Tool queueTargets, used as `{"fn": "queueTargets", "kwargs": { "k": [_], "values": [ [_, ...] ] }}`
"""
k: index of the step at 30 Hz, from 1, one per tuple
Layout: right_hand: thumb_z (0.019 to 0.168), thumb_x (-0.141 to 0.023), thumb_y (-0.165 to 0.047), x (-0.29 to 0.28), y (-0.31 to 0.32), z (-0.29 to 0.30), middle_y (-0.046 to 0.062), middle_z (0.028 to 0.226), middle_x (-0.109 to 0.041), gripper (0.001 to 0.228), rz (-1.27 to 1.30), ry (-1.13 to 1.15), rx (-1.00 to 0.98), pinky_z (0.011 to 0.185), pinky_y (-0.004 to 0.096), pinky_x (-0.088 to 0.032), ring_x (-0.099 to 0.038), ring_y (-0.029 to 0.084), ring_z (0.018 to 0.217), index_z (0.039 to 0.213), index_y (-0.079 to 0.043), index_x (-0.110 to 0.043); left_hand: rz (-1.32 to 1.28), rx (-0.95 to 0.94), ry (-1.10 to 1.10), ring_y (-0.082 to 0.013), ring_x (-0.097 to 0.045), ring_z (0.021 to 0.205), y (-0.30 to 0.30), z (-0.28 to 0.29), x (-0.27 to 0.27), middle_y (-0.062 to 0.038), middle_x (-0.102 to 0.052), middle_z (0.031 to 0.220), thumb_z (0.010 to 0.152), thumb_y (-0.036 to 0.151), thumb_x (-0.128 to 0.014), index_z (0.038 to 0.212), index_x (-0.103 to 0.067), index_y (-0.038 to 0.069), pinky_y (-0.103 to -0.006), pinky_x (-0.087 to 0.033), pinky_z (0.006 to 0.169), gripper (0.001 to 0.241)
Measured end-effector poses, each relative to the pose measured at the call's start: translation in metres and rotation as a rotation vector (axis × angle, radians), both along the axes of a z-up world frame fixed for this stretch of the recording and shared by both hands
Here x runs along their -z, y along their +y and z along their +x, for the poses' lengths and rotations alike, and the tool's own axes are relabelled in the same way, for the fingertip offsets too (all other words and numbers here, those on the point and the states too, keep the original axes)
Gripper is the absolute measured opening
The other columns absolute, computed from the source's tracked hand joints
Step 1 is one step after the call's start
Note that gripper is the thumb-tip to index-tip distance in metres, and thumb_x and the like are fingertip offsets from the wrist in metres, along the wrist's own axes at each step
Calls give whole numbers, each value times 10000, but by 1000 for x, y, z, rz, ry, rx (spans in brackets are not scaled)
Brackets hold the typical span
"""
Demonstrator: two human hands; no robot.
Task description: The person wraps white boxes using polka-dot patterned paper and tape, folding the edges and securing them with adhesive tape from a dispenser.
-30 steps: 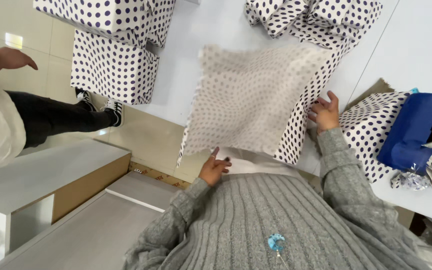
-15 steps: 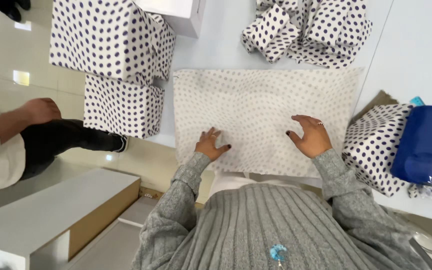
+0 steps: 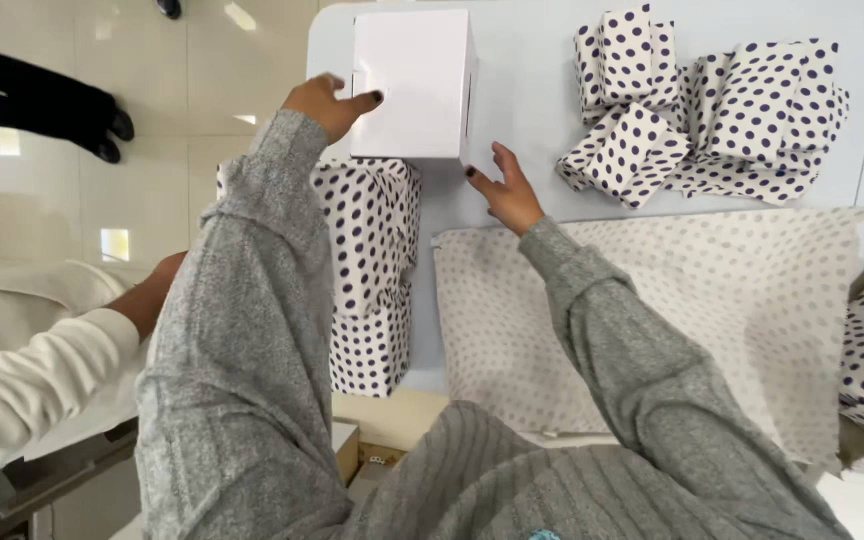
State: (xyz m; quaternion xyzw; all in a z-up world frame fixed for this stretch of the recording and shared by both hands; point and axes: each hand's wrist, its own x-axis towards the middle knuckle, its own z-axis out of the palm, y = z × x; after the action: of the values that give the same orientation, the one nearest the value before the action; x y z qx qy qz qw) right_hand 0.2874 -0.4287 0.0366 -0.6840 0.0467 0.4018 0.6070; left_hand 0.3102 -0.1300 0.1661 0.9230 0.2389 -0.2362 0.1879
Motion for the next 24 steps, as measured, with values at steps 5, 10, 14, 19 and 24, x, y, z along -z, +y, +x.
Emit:
{"fn": "queueTargets", "kwargs": {
  "k": [5,10,14,19,24],
  "values": [
    [1006,-795,-641,0,58,16,275,1805,-132,1114,62,-49,121,1128,702,-493,-228,579,1600,1770,-154,-146,-56,-61,206,-362,-413,1579,20,2,27,-201,-436,1707,863,973,-557,1691,-414,48,-513,-328,1282,1250],
    [1008,-863,-406,-16,69,26,276,1784,-224,1033,92,-45,186,1099,633,-542,-326,555,1571,1758,-129,-209,-222,-111,303,-291,-408,1591,11,18,-1,-165,-519,1659,826,983,-594,1671,-440,56,-500,-251,1326,1263],
    [989,-871,-200,-2,52,30,274,1747,-322,918,274,14,351,1128,642,-516,-394,549,1530,1711,-71,-319,-398,-185,135,-215,-533,1516,19,21,6,-6,-748,1398,867,898,-659,1549,-588,186,-576,-334,1276,989],
    [979,-889,-138,6,-7,31,118,1502,-615,765,491,27,416,1018,540,-663,-727,315,1239,1633,-115,-493,-510,-73,33,-242,-518,1542,-24,0,-73,-12,-725,1446,959,705,-640,1573,-565,210,-643,-317,1261,792],
    [999,-802,-116,-67,-110,-25,49,1285,-691,495,628,14,412,1016,567,-674,-777,286,1134,1463,-131,-628,-579,480,-637,-516,-572,1421,-110,-119,-181,-283,-695,1421,987,77,-752,1537,-574,-14,-675,-367,1195,585]
  ]
}}
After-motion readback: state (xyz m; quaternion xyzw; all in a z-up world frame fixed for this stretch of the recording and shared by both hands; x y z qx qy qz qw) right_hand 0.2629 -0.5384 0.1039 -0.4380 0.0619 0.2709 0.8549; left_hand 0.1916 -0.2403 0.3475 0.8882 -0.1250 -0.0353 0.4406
